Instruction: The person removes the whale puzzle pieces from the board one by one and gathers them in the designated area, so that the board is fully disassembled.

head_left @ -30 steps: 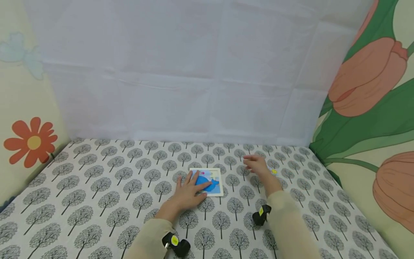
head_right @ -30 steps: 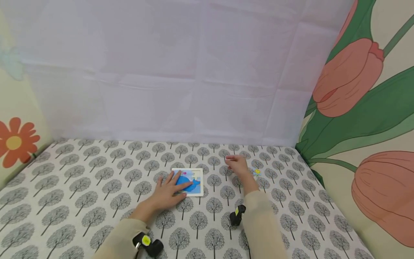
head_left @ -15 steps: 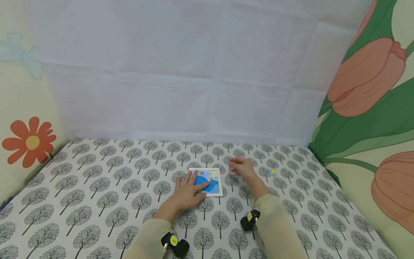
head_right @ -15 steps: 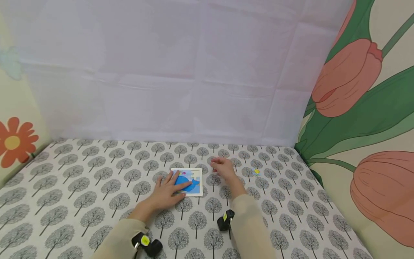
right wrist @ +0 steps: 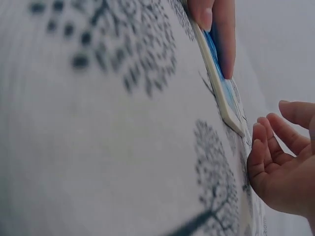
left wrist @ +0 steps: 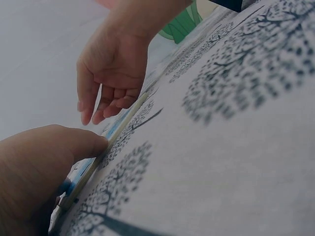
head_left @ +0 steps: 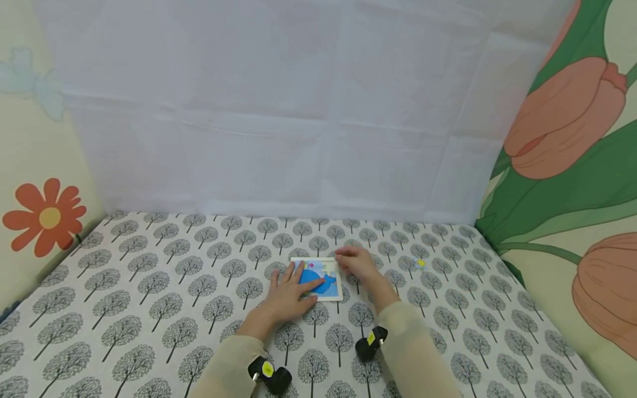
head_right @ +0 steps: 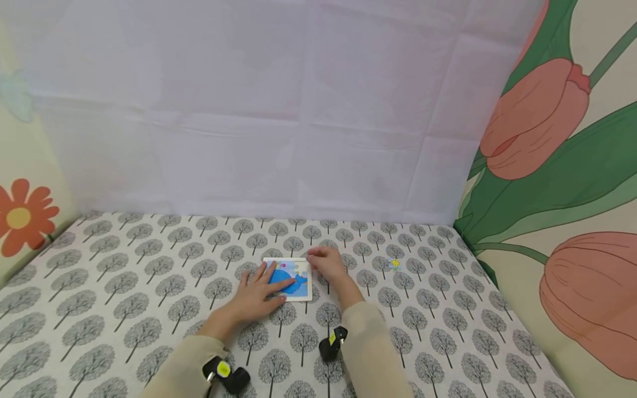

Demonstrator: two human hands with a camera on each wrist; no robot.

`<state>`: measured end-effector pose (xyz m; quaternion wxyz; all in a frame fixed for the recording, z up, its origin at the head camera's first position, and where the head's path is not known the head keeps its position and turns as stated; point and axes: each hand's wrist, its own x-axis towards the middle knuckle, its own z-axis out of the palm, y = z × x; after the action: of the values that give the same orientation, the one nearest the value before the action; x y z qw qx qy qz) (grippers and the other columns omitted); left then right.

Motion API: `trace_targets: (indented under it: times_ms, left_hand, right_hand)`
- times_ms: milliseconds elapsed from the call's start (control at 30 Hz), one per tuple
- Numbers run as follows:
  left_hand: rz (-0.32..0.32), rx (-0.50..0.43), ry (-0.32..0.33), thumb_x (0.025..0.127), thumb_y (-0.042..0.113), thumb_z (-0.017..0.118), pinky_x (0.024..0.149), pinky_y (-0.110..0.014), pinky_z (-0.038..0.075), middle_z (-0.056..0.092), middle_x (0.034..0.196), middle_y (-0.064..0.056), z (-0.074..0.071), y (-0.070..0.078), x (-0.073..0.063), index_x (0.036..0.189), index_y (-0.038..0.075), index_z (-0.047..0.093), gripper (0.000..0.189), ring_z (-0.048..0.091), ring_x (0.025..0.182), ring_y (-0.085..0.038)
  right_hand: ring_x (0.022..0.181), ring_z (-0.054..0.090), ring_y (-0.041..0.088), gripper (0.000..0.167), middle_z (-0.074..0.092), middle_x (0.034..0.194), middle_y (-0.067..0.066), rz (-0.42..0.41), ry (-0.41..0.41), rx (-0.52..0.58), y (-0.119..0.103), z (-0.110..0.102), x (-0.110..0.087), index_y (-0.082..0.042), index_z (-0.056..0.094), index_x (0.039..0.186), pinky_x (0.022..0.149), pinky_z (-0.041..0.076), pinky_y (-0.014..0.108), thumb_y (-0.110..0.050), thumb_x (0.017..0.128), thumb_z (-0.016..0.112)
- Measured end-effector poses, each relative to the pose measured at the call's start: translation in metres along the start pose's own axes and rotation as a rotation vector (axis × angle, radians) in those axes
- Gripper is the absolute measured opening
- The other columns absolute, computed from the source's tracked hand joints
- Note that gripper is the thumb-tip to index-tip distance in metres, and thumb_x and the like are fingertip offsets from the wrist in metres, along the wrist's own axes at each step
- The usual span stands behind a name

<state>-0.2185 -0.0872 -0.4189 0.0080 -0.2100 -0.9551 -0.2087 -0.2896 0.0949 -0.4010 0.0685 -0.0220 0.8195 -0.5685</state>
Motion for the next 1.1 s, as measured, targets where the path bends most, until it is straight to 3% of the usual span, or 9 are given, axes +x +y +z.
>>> trace_targets:
  times_ms: [167, 400, 600, 833, 1100]
  left_hand:
    - [0.002, 0.012, 0.004, 0.088, 0.036, 0.045, 0.094, -0.057, -0.001, 0.014, 0.139, -0.020, 0.000, -0.001, 0.001, 0.127, 0.025, 0.046, 0.041, 0.003, 0.126, -0.036]
    - [0.016, 0.015, -0.007, 0.088, 0.036, 0.044, 0.094, -0.057, -0.001, 0.013, 0.140, -0.020, 0.001, -0.001, 0.003, 0.128, 0.025, 0.045, 0.041, 0.003, 0.127, -0.036]
    - [0.026, 0.025, 0.000, 0.088, 0.037, 0.044, 0.093, -0.058, 0.000, 0.014, 0.139, -0.020, 0.000, -0.002, 0.002, 0.128, 0.025, 0.045, 0.042, 0.004, 0.126, -0.037]
    - [0.024, -0.001, 0.011, 0.088, 0.036, 0.046, 0.093, -0.059, 0.000, 0.016, 0.138, -0.022, 0.000, -0.002, 0.000, 0.127, 0.024, 0.047, 0.041, 0.005, 0.126, -0.038]
    - [-0.025, 0.018, -0.030, 0.088, 0.035, 0.045, 0.094, -0.058, 0.000, 0.012, 0.139, -0.021, -0.002, 0.003, 0.001, 0.129, 0.023, 0.044, 0.042, 0.003, 0.126, -0.038]
  right_hand:
    - [0.070, 0.052, 0.015, 0.022, 0.059, 0.085, 0.006, -0.026, -0.015, -0.033, 0.001, 0.007, -0.001, -0.001, 0.061, 0.102, 0.061, 0.044, 0.026, -0.012, 0.083, 0.057]
    - [0.091, 0.053, 0.022, 0.021, 0.057, 0.100, 0.009, -0.059, -0.036, -0.103, 0.006, 0.012, -0.003, -0.001, 0.062, 0.100, 0.077, 0.043, 0.033, -0.013, 0.083, 0.058]
    - [0.087, 0.053, 0.019, 0.018, 0.057, 0.093, 0.005, -0.073, -0.054, -0.151, 0.006, 0.016, -0.004, -0.004, 0.064, 0.097, 0.073, 0.044, 0.032, -0.013, 0.083, 0.058]
    - [0.087, 0.054, 0.020, 0.020, 0.058, 0.099, 0.007, -0.079, -0.055, -0.175, 0.004, 0.020, -0.007, -0.005, 0.064, 0.099, 0.072, 0.045, 0.033, -0.014, 0.082, 0.059]
    - [0.085, 0.054, 0.020, 0.020, 0.059, 0.093, 0.006, -0.065, -0.022, -0.202, 0.001, 0.022, -0.009, -0.004, 0.064, 0.098, 0.074, 0.044, 0.034, -0.012, 0.081, 0.061]
